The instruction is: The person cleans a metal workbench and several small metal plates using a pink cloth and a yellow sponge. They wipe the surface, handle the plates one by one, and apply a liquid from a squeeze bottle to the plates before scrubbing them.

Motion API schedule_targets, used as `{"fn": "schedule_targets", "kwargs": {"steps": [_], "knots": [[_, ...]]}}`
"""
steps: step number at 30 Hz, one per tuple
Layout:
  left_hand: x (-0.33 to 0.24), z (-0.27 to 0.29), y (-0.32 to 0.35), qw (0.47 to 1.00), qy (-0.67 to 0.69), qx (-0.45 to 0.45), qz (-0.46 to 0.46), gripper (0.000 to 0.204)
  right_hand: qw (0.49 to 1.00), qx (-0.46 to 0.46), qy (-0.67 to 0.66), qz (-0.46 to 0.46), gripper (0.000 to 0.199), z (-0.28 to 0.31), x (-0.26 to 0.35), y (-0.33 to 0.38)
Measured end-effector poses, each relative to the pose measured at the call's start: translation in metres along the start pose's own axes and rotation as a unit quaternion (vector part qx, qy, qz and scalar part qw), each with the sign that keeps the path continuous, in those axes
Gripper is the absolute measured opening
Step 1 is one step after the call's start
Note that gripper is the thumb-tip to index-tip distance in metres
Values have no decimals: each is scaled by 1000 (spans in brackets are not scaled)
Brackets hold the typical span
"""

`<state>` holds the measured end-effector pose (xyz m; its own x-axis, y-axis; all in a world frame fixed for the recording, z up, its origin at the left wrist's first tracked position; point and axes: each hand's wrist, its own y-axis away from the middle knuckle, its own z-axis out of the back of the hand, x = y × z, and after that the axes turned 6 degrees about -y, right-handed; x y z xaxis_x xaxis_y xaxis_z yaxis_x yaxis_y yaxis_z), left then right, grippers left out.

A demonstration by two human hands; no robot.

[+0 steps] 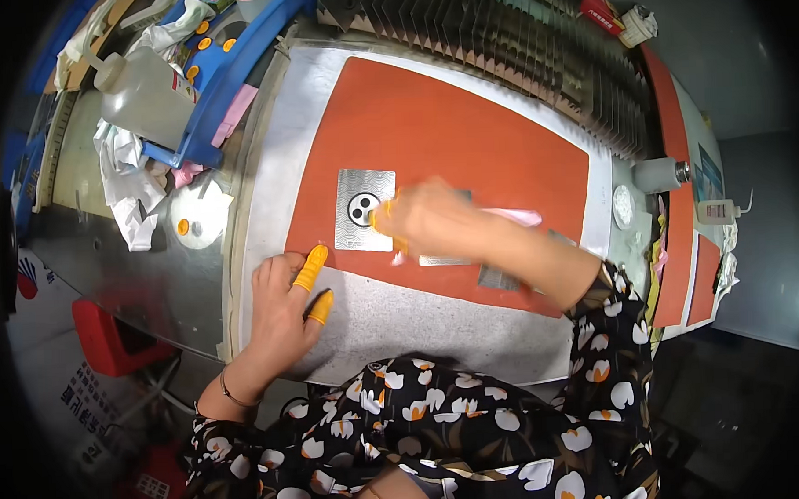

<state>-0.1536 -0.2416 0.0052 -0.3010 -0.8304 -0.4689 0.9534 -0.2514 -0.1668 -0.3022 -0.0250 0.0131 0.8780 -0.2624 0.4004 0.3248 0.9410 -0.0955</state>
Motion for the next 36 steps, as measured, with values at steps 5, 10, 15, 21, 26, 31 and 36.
{"fn": "schedule_targets", "kwargs": {"steps": [5, 10, 15, 21, 26, 31, 36], "knots": [[9, 5, -3, 998, 46, 27, 10, 59, 999, 41, -21, 6, 7, -13, 43, 30], [13, 22, -50, 998, -42, 16, -40, 93, 983, -41, -163, -81, 9, 29, 96, 86], [23, 1, -95, 988, -59, 79, -116, 108, 852, -144, -406, -299, 13, 34, 132, 136], [23, 2, -95, 984, 4, 109, -137, 100, 804, -219, -405, -376, 9, -35, 146, 153], [34, 26, -107, 946, 10, 241, -215, 95, 911, -268, -180, -257, 9, -57, 133, 138], [41, 37, -85, 974, -17, 179, -139, 100, 907, -302, -140, -260, 10, -66, 128, 137], [40, 21, -49, 994, -57, 42, -89, 92, 892, -317, -156, -283, 10, -71, 129, 140]]}}
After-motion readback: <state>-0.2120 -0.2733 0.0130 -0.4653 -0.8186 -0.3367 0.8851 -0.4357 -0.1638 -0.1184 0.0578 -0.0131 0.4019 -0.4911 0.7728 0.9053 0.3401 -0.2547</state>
